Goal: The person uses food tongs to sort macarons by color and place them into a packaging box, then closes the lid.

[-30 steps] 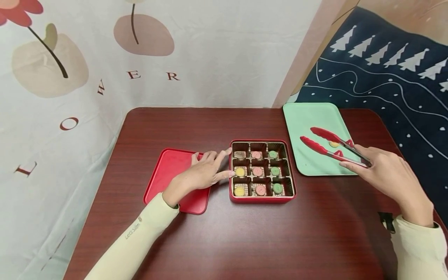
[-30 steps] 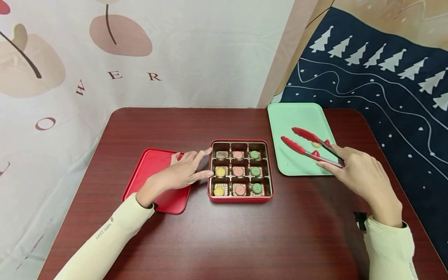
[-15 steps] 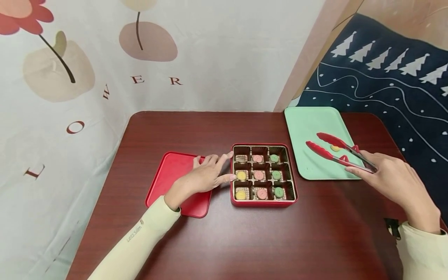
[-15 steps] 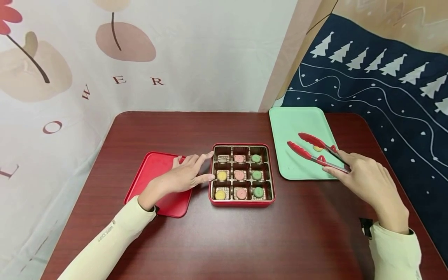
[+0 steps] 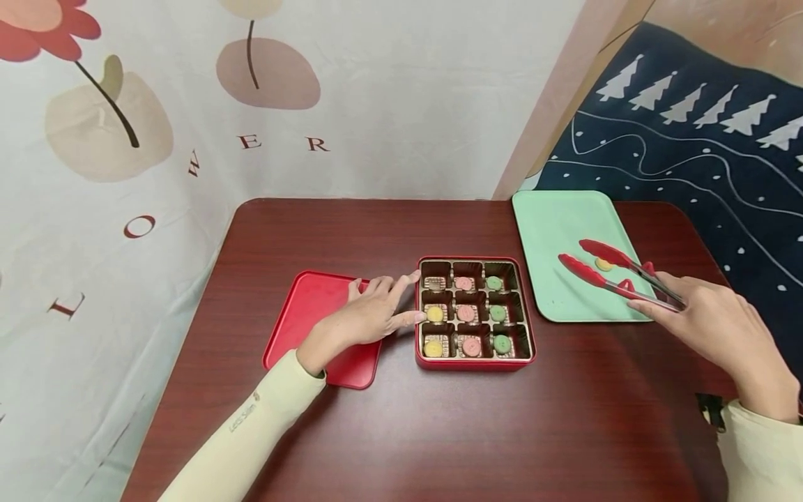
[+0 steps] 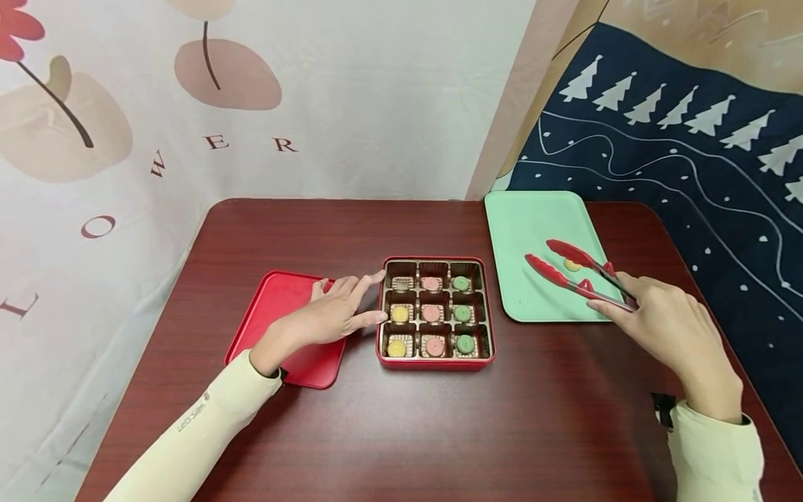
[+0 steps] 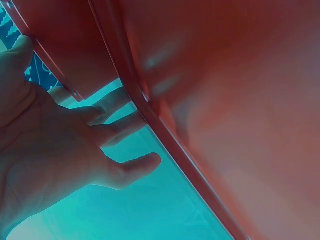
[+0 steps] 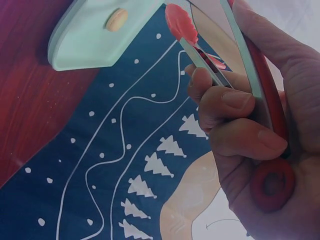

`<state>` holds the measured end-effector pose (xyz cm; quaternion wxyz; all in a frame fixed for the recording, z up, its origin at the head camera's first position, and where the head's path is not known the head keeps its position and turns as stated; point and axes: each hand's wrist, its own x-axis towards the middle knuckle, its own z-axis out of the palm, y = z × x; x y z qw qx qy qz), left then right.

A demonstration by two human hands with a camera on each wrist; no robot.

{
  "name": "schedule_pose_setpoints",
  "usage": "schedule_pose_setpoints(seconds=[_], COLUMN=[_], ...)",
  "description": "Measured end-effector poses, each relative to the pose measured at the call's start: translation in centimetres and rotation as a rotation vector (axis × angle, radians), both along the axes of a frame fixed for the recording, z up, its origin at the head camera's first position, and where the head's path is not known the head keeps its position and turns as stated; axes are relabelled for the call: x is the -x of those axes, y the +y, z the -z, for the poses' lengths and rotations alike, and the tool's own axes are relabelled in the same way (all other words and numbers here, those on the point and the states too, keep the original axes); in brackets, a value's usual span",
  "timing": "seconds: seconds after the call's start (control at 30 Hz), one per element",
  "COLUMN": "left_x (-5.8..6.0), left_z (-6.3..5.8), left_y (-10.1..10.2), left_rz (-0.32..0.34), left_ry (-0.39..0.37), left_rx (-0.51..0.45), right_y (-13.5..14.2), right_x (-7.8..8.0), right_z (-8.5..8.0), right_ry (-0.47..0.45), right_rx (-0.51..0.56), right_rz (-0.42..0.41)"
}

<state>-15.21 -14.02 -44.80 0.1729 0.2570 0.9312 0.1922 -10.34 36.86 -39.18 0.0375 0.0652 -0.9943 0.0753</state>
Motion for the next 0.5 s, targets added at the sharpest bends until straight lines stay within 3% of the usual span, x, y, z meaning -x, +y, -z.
schedule_pose_setpoints(seconds=[0.23,0.5], left_x=[0.16,0.12], left_z=[0.45,0.0], left_y=[-0.07,0.13], left_rz=[0.001,-0.003], left_ry=[0.008,-0.003], left_rx=[-0.016,0.012], right_y=[0.25,0.51], right_x=[-0.16,-0.34], right_z=[0.17,-0.11], right_ry=[-0.012,-0.013], right_rx=[-0.003,-0.02], right_rz=[0.028,0.058])
